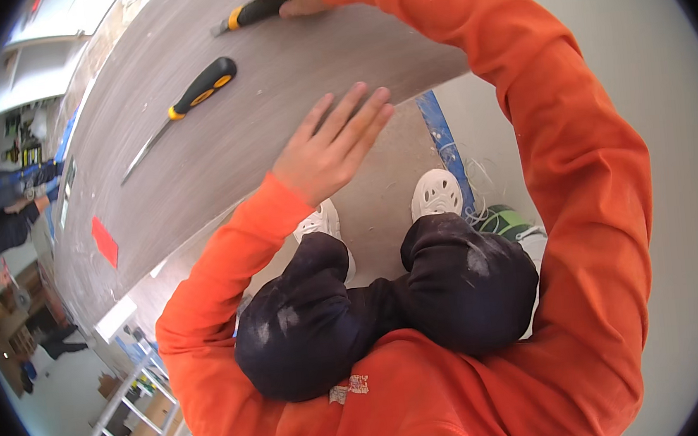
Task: The person sits on the floor and uses a utility knife and a metal file to trim and smooth the edges of a large cabinet panel. They repeatedly score the edge with the knife and file the surface to remove burrs, while another person works nearby.
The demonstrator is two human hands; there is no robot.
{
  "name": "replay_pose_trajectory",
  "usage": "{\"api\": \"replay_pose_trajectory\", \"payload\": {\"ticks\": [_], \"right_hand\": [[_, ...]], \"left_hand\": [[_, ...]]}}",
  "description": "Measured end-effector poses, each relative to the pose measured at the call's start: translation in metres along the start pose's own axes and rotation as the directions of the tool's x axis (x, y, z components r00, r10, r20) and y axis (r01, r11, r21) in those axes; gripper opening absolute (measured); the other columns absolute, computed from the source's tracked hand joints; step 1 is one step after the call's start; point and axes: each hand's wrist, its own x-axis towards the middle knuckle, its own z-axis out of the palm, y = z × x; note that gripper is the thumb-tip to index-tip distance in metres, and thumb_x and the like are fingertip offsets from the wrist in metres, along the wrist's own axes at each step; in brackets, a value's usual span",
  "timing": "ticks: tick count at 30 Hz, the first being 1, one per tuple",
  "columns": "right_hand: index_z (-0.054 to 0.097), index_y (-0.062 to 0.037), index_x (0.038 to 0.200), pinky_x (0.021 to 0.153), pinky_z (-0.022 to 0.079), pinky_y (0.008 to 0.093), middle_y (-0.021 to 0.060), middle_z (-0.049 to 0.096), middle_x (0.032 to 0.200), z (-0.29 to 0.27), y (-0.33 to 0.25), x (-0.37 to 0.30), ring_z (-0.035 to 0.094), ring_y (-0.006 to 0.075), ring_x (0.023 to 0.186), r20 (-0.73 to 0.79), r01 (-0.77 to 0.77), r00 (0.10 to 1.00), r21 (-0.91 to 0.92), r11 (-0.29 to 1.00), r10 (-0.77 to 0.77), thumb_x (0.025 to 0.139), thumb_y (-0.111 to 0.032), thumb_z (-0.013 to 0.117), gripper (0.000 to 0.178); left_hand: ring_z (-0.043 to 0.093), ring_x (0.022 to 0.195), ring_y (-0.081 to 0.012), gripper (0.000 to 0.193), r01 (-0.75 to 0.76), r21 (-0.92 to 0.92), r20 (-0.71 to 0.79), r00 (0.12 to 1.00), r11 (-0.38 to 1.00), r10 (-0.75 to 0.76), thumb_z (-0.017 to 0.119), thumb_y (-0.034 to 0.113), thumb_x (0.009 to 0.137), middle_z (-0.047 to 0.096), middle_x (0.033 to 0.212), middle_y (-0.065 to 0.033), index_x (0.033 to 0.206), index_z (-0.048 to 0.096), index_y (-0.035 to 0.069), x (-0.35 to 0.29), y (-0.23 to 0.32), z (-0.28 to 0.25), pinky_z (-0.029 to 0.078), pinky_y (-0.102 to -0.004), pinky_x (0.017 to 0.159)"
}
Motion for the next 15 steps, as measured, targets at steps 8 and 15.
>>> {"api": "replay_pose_trajectory", "payload": {"ticks": [8,15], "right_hand": [[0.054,-0.0040,0.120,0.056,0.050,0.0292,0.0094,0.062,0.089,-0.019,-0.016,-0.209,0.060,0.0156,0.063,-0.182,-0.258,0.529,0.896,0.361,0.829,0.102,-0.021,0.051,0.025],[0.035,-0.0060,0.133,0.045,0.048,0.0248,0.0099,0.062,0.088,0.063,-0.083,-0.277,0.057,0.0111,0.056,-0.014,-0.002,0.200,1.000,0.015,0.980,0.104,-0.019,0.050,0.035]], "left_hand": [[0.048,0.137,-0.0234,0.058,-0.068,-0.082,-0.026,0.997,0.994,0.066,0.064,0.011,0.085,0.050,0.151,-0.0013,0.143,0.054,0.010,0.042,-0.005,0.006,0.039,-0.0418,0.110],[0.046,0.138,-0.0239,0.061,-0.119,-0.165,-0.109,0.989,0.979,0.101,0.066,0.012,0.086,0.047,0.153,-0.0002,0.145,0.050,0.012,0.102,0.001,0.034,0.039,-0.0436,0.110]]}}
